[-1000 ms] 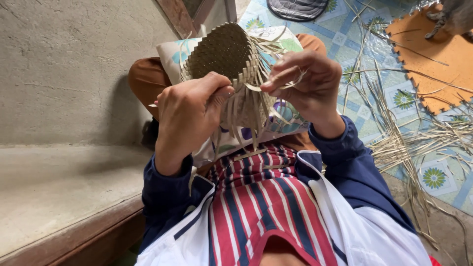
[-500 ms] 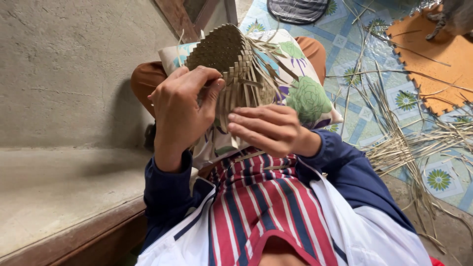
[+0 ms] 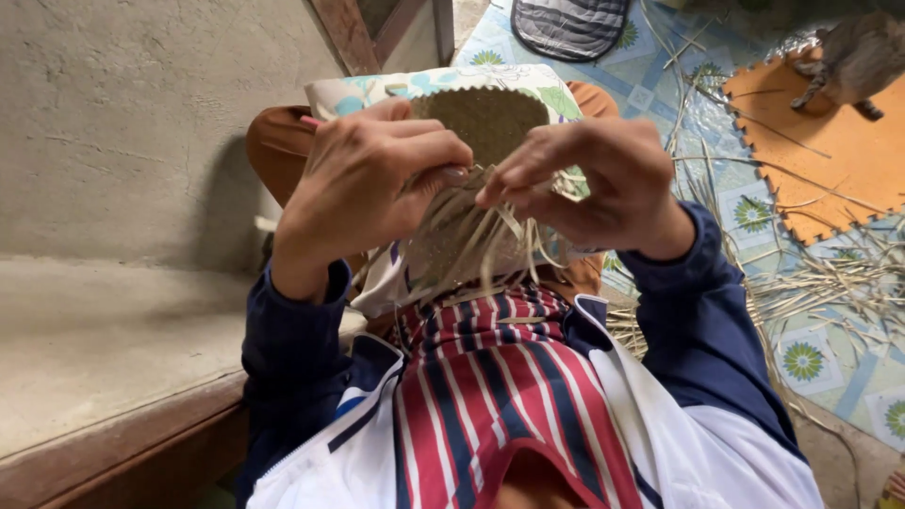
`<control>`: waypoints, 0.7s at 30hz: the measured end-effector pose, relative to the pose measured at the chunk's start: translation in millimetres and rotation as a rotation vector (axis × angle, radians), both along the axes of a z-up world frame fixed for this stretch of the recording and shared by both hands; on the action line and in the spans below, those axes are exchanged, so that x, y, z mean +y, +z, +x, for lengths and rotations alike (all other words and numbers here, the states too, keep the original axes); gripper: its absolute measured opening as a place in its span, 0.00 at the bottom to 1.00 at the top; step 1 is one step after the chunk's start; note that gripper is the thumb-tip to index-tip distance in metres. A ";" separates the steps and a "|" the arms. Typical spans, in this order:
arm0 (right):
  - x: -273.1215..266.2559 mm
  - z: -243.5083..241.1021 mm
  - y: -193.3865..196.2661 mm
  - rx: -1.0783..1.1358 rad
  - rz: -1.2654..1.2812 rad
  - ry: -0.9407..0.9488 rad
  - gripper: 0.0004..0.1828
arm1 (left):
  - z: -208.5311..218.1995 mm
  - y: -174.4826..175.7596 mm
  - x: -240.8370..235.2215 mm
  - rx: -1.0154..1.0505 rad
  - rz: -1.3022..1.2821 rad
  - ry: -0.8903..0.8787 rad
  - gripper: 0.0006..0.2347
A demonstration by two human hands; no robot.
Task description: A person is weaving a small basket using dried plant fibers, interlacing them to build the walls and using scissors to trim excess material.
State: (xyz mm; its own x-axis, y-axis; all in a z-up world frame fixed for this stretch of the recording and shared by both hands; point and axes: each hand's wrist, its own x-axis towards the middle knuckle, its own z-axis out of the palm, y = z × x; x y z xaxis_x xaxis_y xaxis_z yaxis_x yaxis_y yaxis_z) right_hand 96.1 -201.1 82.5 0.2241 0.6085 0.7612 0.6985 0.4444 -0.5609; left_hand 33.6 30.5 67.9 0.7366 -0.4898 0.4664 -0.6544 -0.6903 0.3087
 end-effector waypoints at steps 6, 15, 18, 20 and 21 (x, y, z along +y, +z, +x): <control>3.2 21.0 9.6 -0.070 -0.265 0.084 0.07 | 15.5 -1.0 -3.6 0.036 -0.055 -0.007 0.04; -14.7 19.6 -23.1 -0.463 -0.549 -0.648 0.43 | 11.4 -16.0 -12.9 -0.091 -0.082 0.138 0.06; -21.7 41.1 -41.6 -0.383 -0.691 -0.554 0.22 | 4.8 -21.8 -22.7 -0.137 -0.032 0.295 0.10; -19.6 52.8 -43.6 -0.243 -0.652 -0.416 0.16 | -8.6 -16.1 -27.5 -0.174 0.029 0.401 0.16; -18.5 58.2 -45.3 -0.102 -0.606 -0.280 0.12 | -15.7 -13.4 -29.9 -0.209 0.096 0.505 0.29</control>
